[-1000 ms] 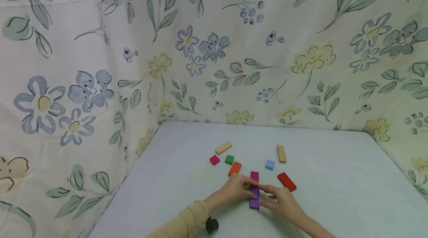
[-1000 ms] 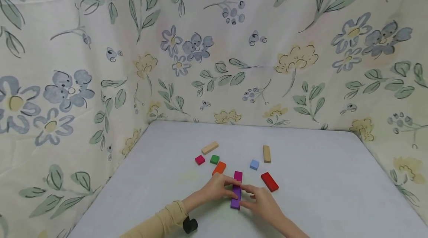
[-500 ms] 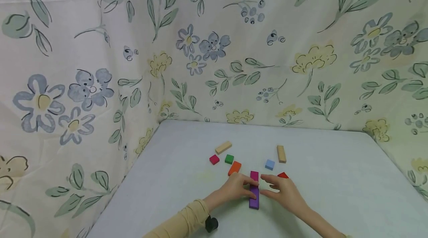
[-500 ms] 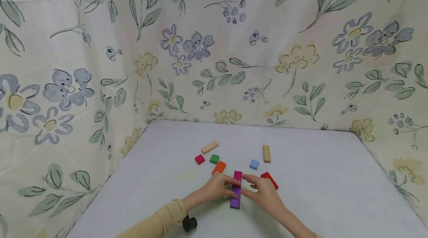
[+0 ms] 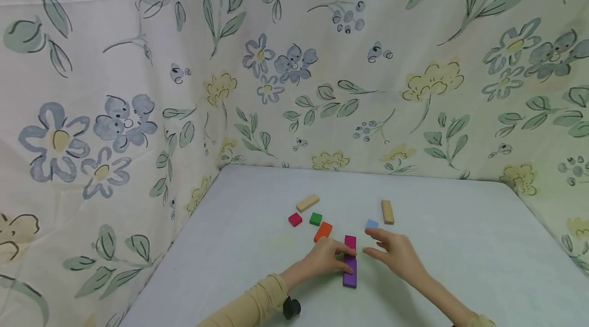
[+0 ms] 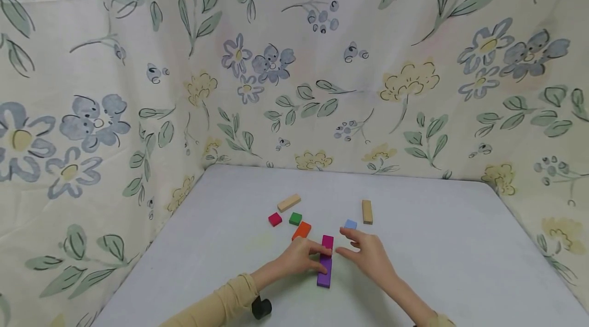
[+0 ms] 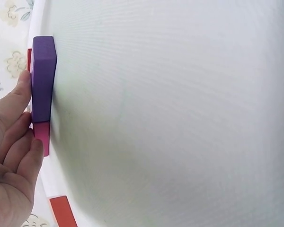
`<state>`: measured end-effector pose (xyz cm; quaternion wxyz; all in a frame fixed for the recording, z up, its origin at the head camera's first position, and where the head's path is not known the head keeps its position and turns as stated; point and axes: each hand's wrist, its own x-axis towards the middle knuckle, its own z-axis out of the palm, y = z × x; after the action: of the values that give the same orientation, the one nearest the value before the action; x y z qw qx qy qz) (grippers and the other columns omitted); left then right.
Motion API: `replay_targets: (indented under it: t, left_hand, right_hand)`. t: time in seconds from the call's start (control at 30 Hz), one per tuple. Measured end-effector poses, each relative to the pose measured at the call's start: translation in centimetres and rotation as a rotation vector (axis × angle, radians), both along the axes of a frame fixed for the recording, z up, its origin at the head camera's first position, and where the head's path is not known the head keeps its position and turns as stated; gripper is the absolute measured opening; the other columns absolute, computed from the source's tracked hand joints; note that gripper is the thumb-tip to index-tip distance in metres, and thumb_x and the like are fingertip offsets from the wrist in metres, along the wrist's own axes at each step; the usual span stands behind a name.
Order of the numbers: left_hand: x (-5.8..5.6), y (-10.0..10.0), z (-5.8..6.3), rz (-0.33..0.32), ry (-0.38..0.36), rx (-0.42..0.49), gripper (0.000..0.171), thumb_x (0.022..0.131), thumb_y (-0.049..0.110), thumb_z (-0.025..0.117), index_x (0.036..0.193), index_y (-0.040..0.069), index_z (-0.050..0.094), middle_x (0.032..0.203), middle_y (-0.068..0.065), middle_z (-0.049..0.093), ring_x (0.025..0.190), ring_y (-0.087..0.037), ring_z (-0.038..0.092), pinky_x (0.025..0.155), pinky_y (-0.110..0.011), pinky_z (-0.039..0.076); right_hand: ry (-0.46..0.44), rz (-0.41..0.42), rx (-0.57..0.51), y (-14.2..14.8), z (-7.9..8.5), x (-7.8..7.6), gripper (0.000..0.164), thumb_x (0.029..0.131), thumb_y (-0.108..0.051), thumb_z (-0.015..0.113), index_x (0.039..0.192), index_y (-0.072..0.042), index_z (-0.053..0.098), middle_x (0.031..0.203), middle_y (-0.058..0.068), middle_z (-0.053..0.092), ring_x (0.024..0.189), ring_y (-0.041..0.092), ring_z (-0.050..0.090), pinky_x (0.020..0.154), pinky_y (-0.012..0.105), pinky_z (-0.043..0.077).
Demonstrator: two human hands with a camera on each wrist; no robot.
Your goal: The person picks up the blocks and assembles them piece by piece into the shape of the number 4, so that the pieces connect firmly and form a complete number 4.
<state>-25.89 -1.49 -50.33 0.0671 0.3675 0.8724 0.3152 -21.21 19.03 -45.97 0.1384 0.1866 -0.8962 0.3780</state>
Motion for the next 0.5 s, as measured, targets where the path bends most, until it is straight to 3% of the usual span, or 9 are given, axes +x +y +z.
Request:
replay_targets:
  t: [0.2, 0.5]
  left_hand:
    - [0.1, 0.1, 0.2, 0.009, 0.006, -0.025, 0.039, 0.074, 0.028, 0.080, 0.111, 0.017, 0.072, 0.106, 0.009, 0.072, 0.103, 0.002, 0.062, 0.086, -0.014, 0.048]
    - [0.4, 0.1, 0.6, 0.026, -0.033, -0.027, 0.038, 0.074, 0.026, 0.080, 0.111, 0.017, 0.072, 0.107, 0.009, 0.072, 0.103, 0.000, 0.062, 0.086, -0.016, 0.048]
  right_hand:
    - [-0.013, -0.055, 0.014, 0.9, 0.4, -1.0, 0.041, 0.077, -0.014, 0.077, 0.112, 0.005, 0.066, 0.106, 0.021, 0.070, 0.085, 0.033, 0.070, 0.069, 0.034, 0.057]
    - [-0.035, -0.086, 0.019, 2.4, 0.9, -2.4, 0.041, 0.080, -0.011, 0.075, 0.115, 0.005, 0.063, 0.110, 0.023, 0.068, 0.095, 0.037, 0.068, 0.073, 0.037, 0.056]
